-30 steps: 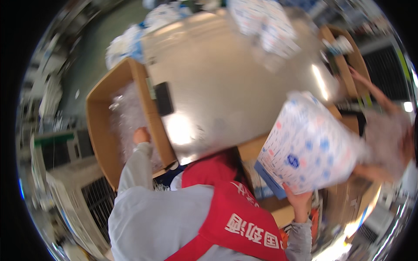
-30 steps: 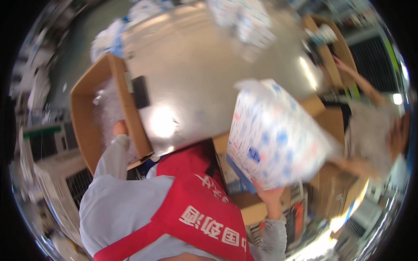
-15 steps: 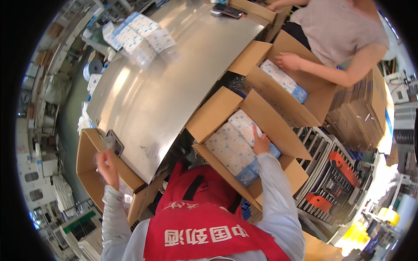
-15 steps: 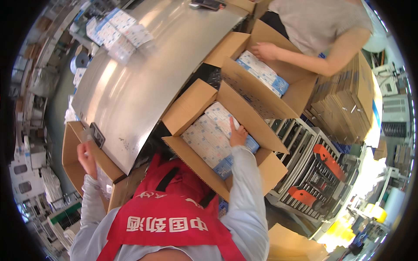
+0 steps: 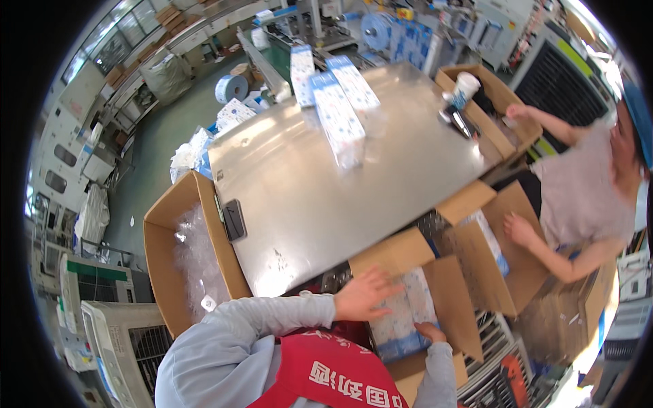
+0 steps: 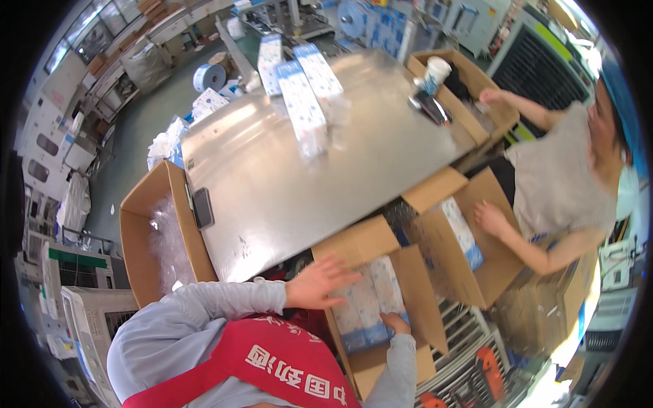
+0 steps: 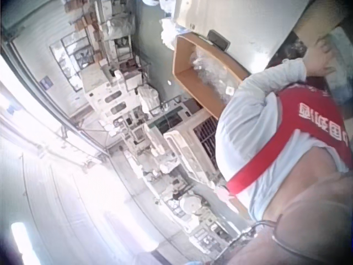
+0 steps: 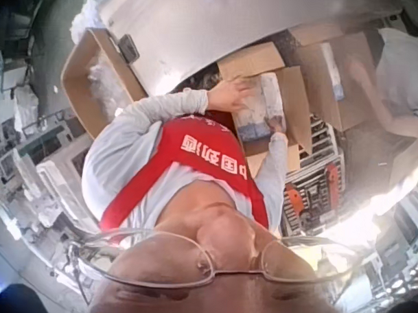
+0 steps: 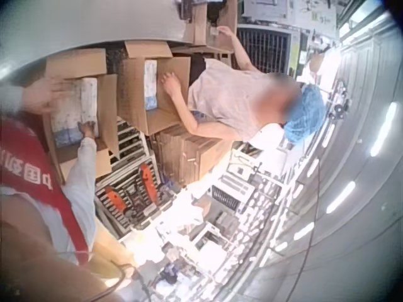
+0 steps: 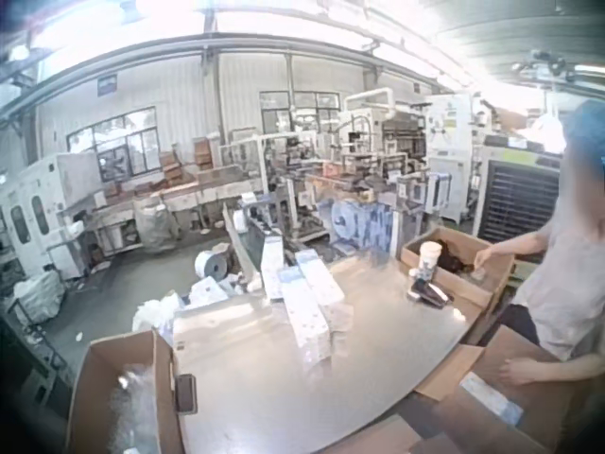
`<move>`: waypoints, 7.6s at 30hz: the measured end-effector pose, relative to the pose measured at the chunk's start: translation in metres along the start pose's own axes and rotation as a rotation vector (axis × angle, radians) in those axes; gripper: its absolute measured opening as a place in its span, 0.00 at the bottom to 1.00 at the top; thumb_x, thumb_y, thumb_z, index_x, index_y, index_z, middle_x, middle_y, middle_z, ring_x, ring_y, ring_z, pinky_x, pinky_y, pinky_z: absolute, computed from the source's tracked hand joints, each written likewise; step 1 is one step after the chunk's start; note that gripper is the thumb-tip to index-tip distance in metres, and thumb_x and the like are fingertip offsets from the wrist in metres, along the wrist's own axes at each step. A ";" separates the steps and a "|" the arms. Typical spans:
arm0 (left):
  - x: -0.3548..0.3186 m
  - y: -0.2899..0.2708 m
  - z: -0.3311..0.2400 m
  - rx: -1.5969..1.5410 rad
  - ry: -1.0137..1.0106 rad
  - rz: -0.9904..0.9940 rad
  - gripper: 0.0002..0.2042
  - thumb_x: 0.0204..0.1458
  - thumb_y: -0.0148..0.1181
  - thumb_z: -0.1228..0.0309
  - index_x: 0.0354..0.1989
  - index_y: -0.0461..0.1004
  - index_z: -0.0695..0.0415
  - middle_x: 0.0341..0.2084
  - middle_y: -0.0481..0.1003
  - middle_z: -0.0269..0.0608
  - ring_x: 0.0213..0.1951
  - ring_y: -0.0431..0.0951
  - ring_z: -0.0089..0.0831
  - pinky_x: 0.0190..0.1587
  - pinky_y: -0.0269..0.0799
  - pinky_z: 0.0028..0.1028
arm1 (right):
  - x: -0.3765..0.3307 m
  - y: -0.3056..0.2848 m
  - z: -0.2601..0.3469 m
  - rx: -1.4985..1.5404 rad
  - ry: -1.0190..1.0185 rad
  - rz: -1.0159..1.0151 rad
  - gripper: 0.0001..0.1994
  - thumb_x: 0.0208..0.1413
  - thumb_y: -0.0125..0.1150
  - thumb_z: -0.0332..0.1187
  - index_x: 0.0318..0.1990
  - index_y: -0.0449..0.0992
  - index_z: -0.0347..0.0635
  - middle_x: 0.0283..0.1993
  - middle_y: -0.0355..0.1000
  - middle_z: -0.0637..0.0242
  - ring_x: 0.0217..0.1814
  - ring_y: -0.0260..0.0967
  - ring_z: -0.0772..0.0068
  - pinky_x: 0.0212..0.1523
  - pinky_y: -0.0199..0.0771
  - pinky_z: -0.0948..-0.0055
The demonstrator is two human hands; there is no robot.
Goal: The person packs cardboard boxes with packages of product by hand, then pushes the filled boxes onto a conveyor belt system and prepares new flat cardboard boxes for packing.
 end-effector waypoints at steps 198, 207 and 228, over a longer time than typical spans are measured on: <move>0.138 0.436 -0.242 -0.645 -0.494 0.104 0.41 0.59 0.56 0.63 0.69 0.34 0.68 0.64 0.54 0.57 0.64 0.57 0.42 0.64 0.51 0.30 | -0.279 -0.035 -0.377 0.222 -0.175 -1.283 0.30 0.50 0.63 0.38 0.59 0.64 0.34 0.58 0.60 0.47 0.64 0.55 0.46 0.66 0.54 0.50; 0.208 0.499 -0.354 -0.850 -0.370 0.199 0.39 0.59 0.56 0.65 0.69 0.36 0.66 0.64 0.55 0.60 0.64 0.58 0.40 0.63 0.53 0.30 | -0.288 -0.008 -0.430 0.427 0.235 -1.648 0.22 0.52 0.56 0.27 0.56 0.66 0.31 0.57 0.60 0.46 0.64 0.56 0.45 0.67 0.53 0.50; 0.023 0.340 -0.083 -0.452 0.327 1.283 0.26 0.52 0.62 0.65 0.59 0.66 0.60 0.48 0.72 0.50 0.43 0.75 0.36 0.45 0.72 0.33 | -0.694 0.209 -0.009 0.127 1.701 -1.132 0.30 0.45 0.65 0.28 0.59 0.66 0.40 0.63 0.62 0.54 0.67 0.58 0.53 0.63 0.61 0.53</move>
Point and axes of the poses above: each hand's wrist, its own x-axis towards the middle knuckle, its own y-axis out of the palm, z = x × y, the point moved 3 cm from there along x, towards the middle knuckle
